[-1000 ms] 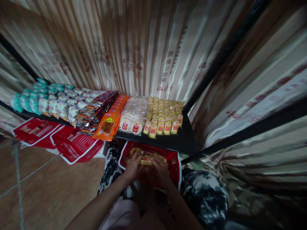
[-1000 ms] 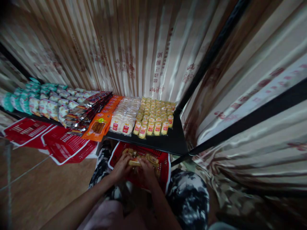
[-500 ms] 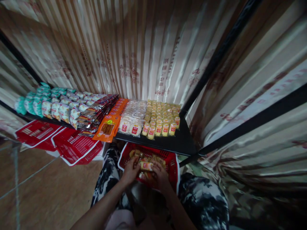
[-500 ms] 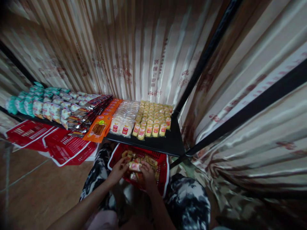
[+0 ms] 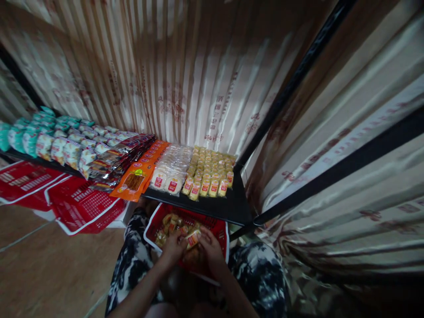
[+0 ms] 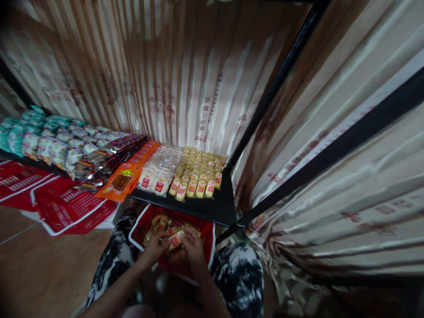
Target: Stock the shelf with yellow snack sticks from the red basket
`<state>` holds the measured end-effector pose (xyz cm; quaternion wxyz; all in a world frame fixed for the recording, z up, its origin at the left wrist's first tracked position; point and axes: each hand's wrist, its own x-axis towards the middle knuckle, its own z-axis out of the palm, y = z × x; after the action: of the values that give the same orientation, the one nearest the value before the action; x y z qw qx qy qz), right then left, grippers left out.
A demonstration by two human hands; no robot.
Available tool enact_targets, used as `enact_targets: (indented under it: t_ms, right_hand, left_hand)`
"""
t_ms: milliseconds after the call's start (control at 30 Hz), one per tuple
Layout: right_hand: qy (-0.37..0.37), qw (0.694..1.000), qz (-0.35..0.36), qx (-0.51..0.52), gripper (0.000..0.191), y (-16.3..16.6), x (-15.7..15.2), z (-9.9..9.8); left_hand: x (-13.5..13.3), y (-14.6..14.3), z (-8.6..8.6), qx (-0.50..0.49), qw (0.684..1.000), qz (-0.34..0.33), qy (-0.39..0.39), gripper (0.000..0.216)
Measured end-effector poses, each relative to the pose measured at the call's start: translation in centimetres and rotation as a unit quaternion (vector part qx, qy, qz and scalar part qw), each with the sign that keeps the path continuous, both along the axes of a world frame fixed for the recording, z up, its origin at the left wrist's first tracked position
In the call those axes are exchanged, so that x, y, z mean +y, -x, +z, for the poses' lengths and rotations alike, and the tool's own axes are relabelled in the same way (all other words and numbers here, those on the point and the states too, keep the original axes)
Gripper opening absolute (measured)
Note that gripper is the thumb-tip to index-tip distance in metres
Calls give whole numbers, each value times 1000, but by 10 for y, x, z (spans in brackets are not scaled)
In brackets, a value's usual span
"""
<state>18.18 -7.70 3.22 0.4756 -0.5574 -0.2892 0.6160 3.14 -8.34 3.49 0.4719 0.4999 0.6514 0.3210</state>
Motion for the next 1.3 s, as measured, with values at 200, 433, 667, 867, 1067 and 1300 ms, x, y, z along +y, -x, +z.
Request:
enact_targets:
  t_ms: [200, 433, 667, 867, 1067, 1300]
  right_hand:
    - [-65, 997, 34, -17, 55, -13, 9, 0]
    - [-162, 985, -19, -51, 55, -32, 20, 23]
    - [-172, 960, -108, -191, 65, -69, 64, 50]
    - [-189, 891, -158, -382, 60, -99, 110, 60]
    - [-197, 865, -165, -430, 55, -114, 147, 54]
    - [-185, 878, -134, -422, 52, -117, 174, 43]
  left_hand:
    - [2, -25, 15, -45, 998, 48, -20, 28]
    - [24, -63, 39, -60, 991, 49, -108, 27]
    - [69, -116, 74, -8, 990, 3, -141, 33]
    - [96, -153, 84, -45, 980, -43, -187, 35]
    - [112, -169, 81, -49, 990, -53, -118, 40]
    - [128, -171, 70, -36, 993, -33, -103, 43]
